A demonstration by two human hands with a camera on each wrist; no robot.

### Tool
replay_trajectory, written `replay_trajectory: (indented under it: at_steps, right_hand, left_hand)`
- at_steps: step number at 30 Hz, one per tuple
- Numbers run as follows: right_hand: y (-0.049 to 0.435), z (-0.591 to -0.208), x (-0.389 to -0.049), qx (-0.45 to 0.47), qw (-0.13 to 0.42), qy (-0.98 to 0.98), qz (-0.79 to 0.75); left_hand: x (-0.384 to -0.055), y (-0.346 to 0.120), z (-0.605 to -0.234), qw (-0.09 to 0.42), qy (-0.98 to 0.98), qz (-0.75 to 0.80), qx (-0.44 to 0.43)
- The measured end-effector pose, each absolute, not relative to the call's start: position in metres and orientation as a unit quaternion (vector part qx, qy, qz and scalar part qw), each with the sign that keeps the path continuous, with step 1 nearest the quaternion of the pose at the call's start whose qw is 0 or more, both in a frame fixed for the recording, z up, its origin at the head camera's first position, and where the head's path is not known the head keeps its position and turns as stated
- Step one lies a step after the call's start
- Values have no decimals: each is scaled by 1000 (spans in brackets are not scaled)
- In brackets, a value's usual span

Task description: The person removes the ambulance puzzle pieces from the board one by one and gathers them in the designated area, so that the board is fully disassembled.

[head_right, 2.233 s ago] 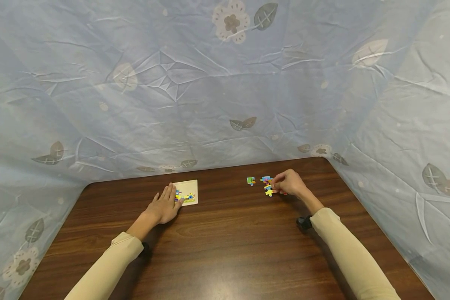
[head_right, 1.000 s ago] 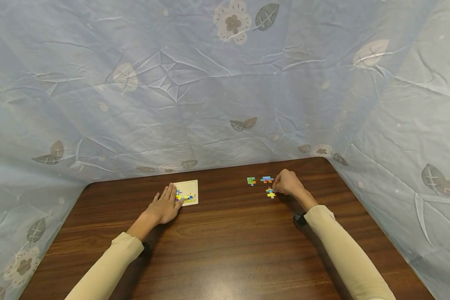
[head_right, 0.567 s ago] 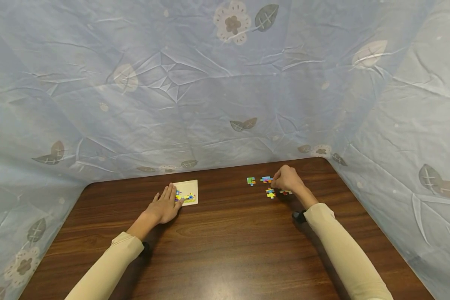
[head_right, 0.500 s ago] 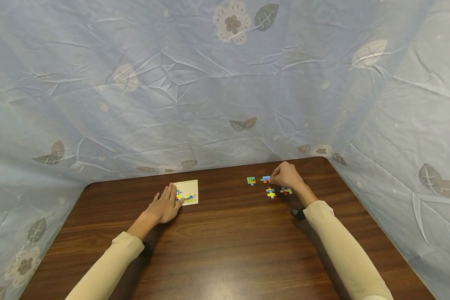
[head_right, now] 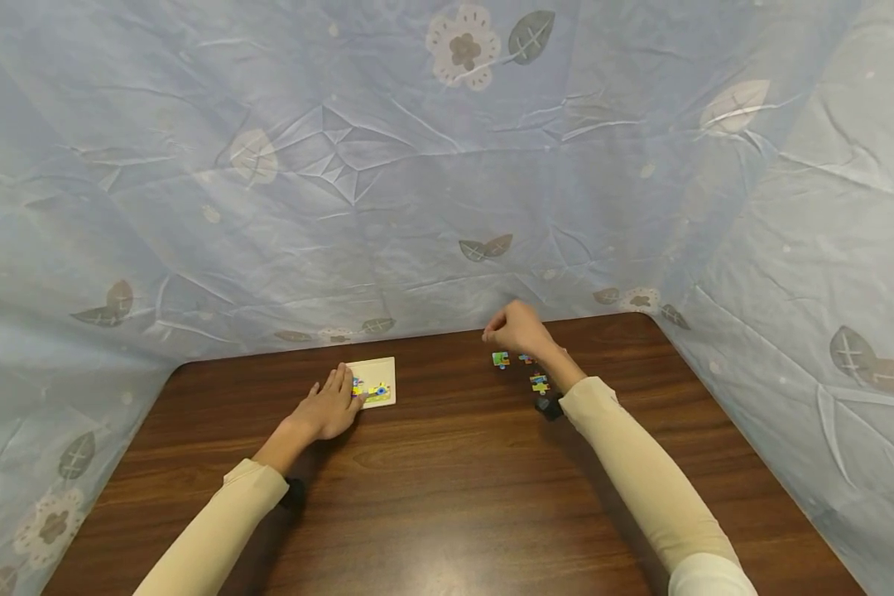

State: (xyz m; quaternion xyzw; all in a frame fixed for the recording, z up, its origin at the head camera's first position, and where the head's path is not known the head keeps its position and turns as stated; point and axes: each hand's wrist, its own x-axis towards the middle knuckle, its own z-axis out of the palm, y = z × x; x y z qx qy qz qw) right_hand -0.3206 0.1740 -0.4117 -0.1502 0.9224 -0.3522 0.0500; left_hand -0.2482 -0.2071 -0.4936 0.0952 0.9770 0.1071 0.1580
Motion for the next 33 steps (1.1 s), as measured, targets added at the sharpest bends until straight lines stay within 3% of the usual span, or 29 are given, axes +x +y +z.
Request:
replay_trajectory:
  at_steps: [12,33]
  right_hand:
    - [84,-410,-325,-226,82,891,-386]
    - [-32,-463,-318,-272,95,893,-346]
  left_hand:
    - [-242,-232,-489,138,978,107,112]
    - [-244,-231,-493,152,979,86,109]
